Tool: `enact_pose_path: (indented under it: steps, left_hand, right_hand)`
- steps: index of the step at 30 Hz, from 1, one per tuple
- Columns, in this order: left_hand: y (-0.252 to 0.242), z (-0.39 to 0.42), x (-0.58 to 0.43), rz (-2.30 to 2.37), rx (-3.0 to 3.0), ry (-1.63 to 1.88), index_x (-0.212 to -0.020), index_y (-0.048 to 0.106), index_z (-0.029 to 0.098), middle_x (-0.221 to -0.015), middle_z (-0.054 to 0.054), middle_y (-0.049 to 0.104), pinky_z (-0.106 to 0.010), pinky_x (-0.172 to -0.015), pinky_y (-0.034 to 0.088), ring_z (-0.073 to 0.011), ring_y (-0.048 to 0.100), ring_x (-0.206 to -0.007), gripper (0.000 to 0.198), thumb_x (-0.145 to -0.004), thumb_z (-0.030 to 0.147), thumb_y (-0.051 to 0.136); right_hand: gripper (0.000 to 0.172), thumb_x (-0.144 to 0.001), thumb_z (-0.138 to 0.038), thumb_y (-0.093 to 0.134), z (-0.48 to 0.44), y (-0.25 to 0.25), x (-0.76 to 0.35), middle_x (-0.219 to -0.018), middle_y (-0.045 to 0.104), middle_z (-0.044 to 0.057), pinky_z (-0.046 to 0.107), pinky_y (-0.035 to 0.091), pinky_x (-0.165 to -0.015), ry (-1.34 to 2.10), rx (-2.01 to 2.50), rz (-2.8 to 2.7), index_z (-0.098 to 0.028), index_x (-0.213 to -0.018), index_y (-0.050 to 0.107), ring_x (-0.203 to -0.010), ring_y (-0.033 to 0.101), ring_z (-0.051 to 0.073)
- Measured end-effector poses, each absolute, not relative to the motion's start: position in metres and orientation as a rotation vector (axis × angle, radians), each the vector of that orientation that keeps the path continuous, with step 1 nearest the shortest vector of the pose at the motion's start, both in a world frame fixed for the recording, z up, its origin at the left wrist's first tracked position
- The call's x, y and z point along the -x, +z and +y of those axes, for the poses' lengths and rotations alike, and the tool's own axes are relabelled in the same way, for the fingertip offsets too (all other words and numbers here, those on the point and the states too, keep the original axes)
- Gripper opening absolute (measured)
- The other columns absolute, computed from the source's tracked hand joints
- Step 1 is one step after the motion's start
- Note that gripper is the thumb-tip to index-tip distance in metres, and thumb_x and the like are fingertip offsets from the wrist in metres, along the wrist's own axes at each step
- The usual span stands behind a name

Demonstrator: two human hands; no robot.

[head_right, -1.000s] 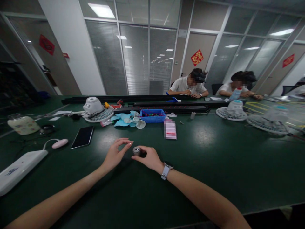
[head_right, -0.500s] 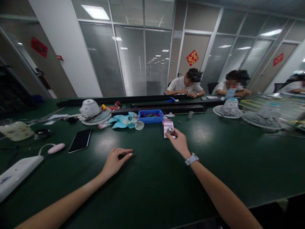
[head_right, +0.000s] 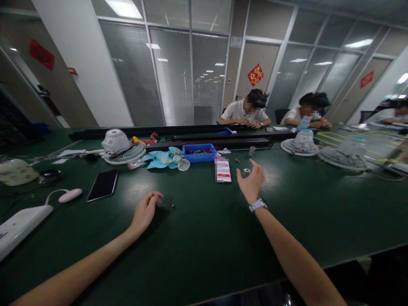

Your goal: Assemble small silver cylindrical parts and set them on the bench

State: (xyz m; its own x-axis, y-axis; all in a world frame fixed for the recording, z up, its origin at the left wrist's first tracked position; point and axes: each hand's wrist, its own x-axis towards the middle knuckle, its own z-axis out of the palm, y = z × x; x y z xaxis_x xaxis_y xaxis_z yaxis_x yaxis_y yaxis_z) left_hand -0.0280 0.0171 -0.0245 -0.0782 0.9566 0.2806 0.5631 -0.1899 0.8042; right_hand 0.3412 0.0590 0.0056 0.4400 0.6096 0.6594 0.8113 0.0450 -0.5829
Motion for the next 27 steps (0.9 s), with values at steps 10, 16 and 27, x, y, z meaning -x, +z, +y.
enact_pose_path:
  steps: [10,16,27]
  left_hand:
    - [-0.017,0.011,0.025,1.637,-1.742,1.217,-0.082,0.061,0.022,-0.07,0.001,0.058,-0.029,-0.067,0.041,-0.0202,0.06,-0.073,0.031,-0.09,0.036,0.035]
    - [-0.017,0.01,0.024,1.615,-1.748,1.226,-0.08,0.06,0.022,-0.068,0.002,0.056,-0.028,-0.064,0.041,-0.0196,0.059,-0.07,0.029,-0.089,0.036,0.035]
    - [-0.013,0.008,0.021,1.595,-1.722,1.205,-0.081,0.06,0.022,-0.066,0.002,0.056,-0.026,-0.06,0.04,-0.0182,0.058,-0.066,0.028,-0.088,0.037,0.037]
  right_hand:
    - [0.052,-0.078,-0.062,0.064,0.012,-0.004,-0.179,-0.088,0.062,0.003,0.032,0.038,-0.071,0.445,1.267,-2.317,-0.033,-0.121,0.065,-0.08,0.055,0.019]
    - [0.031,-0.083,-0.056,0.061,0.023,-0.003,-0.17,-0.082,0.063,0.002,0.031,0.036,-0.071,0.499,1.263,-2.322,-0.036,-0.103,0.074,-0.077,0.055,0.017]
    - [0.043,-0.088,-0.054,0.052,0.063,0.025,-0.359,-0.098,0.068,0.011,0.036,0.044,-0.079,-0.287,1.572,-1.527,-0.021,-0.097,0.076,-0.089,0.06,0.024]
